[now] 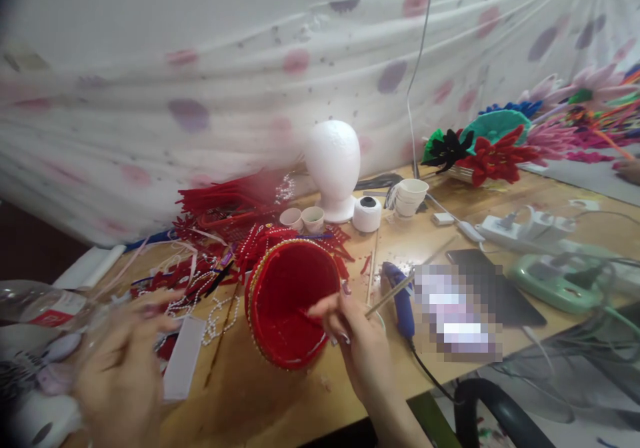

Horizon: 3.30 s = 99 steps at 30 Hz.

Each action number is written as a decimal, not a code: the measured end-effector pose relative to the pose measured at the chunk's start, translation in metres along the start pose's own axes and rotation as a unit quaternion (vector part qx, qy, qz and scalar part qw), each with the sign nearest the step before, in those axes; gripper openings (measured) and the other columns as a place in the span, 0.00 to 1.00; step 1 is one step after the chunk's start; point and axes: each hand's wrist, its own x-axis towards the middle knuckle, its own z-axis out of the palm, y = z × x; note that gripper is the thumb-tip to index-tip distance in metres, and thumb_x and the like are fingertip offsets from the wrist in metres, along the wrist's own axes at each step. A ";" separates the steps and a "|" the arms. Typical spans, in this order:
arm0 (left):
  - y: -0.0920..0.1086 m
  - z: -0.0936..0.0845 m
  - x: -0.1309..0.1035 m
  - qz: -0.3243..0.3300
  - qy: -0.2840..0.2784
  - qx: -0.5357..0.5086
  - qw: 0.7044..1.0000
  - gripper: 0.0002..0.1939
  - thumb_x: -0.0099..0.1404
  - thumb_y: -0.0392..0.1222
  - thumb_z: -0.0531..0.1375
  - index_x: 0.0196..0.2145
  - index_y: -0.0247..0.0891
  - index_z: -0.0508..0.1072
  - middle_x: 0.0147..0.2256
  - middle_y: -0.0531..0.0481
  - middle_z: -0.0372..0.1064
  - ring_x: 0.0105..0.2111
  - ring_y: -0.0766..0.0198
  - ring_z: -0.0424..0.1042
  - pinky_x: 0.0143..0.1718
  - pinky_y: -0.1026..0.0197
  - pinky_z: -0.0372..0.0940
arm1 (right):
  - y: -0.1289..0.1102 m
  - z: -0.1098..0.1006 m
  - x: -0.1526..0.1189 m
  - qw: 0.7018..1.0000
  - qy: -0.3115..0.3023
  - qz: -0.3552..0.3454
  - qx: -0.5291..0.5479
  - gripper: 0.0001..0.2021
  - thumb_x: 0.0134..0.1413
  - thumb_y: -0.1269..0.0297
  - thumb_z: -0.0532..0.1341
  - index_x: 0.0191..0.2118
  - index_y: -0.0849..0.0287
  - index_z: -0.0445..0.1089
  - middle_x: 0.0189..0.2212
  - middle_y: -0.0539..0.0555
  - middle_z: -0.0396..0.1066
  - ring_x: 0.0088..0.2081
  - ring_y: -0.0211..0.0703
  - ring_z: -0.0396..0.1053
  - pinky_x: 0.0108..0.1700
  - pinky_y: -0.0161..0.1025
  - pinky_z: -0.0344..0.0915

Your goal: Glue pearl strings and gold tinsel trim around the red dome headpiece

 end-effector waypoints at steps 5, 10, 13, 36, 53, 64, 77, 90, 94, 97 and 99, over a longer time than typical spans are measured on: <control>0.016 0.049 -0.017 -0.049 -0.161 0.009 0.986 0.34 0.66 0.46 0.64 0.67 0.44 0.60 0.67 0.38 0.60 0.66 0.46 0.61 0.62 0.40 0.64 | 0.010 0.008 0.019 0.999 0.008 0.021 -0.045 0.24 0.50 0.45 0.70 0.44 0.61 0.76 0.18 0.39 0.47 0.19 0.29 0.39 0.22 0.33 0.39; 0.027 0.079 -0.043 -0.012 -0.175 0.057 0.983 0.34 0.70 0.34 0.54 0.71 0.42 0.51 0.67 0.37 0.59 0.68 0.48 0.57 0.63 0.38 0.63 | 0.018 0.031 0.033 0.988 -0.036 0.029 -0.145 0.24 0.47 0.47 0.72 0.42 0.63 0.77 0.18 0.41 0.54 0.22 0.32 0.49 0.23 0.32 0.48; 0.031 0.080 -0.049 0.043 -0.119 0.071 0.989 0.33 0.70 0.31 0.53 0.70 0.38 0.53 0.65 0.34 0.62 0.68 0.48 0.56 0.62 0.36 0.63 | 0.014 0.052 0.031 0.982 -0.075 0.005 -0.173 0.18 0.44 0.53 0.75 0.33 0.62 0.77 0.21 0.45 0.62 0.25 0.34 0.55 0.27 0.33 0.54; 0.045 0.013 -0.020 0.188 -0.064 0.048 0.979 0.12 0.66 0.28 0.63 0.45 0.38 0.76 0.45 0.46 0.72 0.47 0.59 0.72 0.54 0.53 0.68 | 0.034 0.025 -0.012 0.969 -0.216 0.038 -0.110 0.17 0.48 0.45 0.71 0.31 0.55 0.84 0.24 0.52 0.69 0.27 0.41 0.59 0.31 0.37 0.61; 0.043 0.015 -0.021 0.223 -0.089 0.072 0.968 0.10 0.69 0.29 0.60 0.46 0.37 0.75 0.41 0.47 0.71 0.45 0.61 0.70 0.53 0.55 0.67 | 0.029 0.027 -0.006 0.960 -0.254 0.007 -0.118 0.16 0.54 0.44 0.67 0.33 0.50 0.85 0.24 0.53 0.73 0.28 0.45 0.65 0.34 0.40 0.64; 0.043 0.015 -0.020 0.219 -0.093 0.079 0.968 0.09 0.71 0.31 0.58 0.45 0.39 0.75 0.41 0.47 0.72 0.45 0.59 0.70 0.51 0.53 0.68 | 0.029 0.027 -0.007 0.963 -0.232 -0.011 -0.136 0.17 0.52 0.42 0.68 0.33 0.50 0.85 0.24 0.53 0.76 0.27 0.44 0.67 0.32 0.39 0.66; 0.046 0.016 -0.025 0.223 -0.108 0.061 0.967 0.11 0.68 0.29 0.56 0.45 0.34 0.75 0.46 0.46 0.66 0.48 0.58 0.66 0.56 0.53 0.61 | 0.029 0.025 -0.006 0.964 -0.238 -0.024 -0.120 0.13 0.53 0.46 0.69 0.37 0.46 0.85 0.27 0.52 0.80 0.30 0.45 0.73 0.34 0.36 0.71; 0.048 0.017 -0.028 0.197 -0.101 0.014 0.975 0.15 0.65 0.27 0.55 0.47 0.35 0.74 0.46 0.47 0.66 0.48 0.61 0.67 0.58 0.55 0.63 | 0.038 0.011 -0.008 0.977 -0.178 -0.002 -0.118 0.13 0.47 0.47 0.72 0.32 0.51 0.85 0.23 0.52 0.76 0.23 0.40 0.66 0.27 0.36 0.67; 0.046 0.019 -0.027 0.200 -0.091 0.045 0.975 0.16 0.66 0.28 0.55 0.49 0.32 0.74 0.48 0.44 0.65 0.51 0.59 0.66 0.58 0.56 0.62 | 0.040 0.011 -0.008 0.977 -0.170 -0.013 -0.131 0.13 0.48 0.48 0.72 0.31 0.52 0.85 0.23 0.52 0.76 0.24 0.40 0.66 0.26 0.34 0.63; 0.045 0.019 -0.027 0.211 -0.094 0.046 0.972 0.16 0.66 0.27 0.54 0.49 0.32 0.75 0.48 0.45 0.65 0.51 0.60 0.66 0.59 0.56 0.61 | 0.041 0.011 -0.008 0.976 -0.176 -0.009 -0.128 0.12 0.49 0.49 0.72 0.32 0.51 0.85 0.24 0.52 0.77 0.26 0.42 0.67 0.27 0.35 0.65; 0.046 0.019 -0.027 0.213 -0.095 0.043 0.971 0.16 0.65 0.26 0.54 0.49 0.32 0.75 0.48 0.45 0.65 0.51 0.59 0.66 0.59 0.56 0.61 | 0.039 0.012 -0.008 0.973 -0.189 -0.004 -0.135 0.12 0.50 0.49 0.71 0.33 0.51 0.85 0.25 0.53 0.78 0.26 0.43 0.68 0.28 0.36 0.66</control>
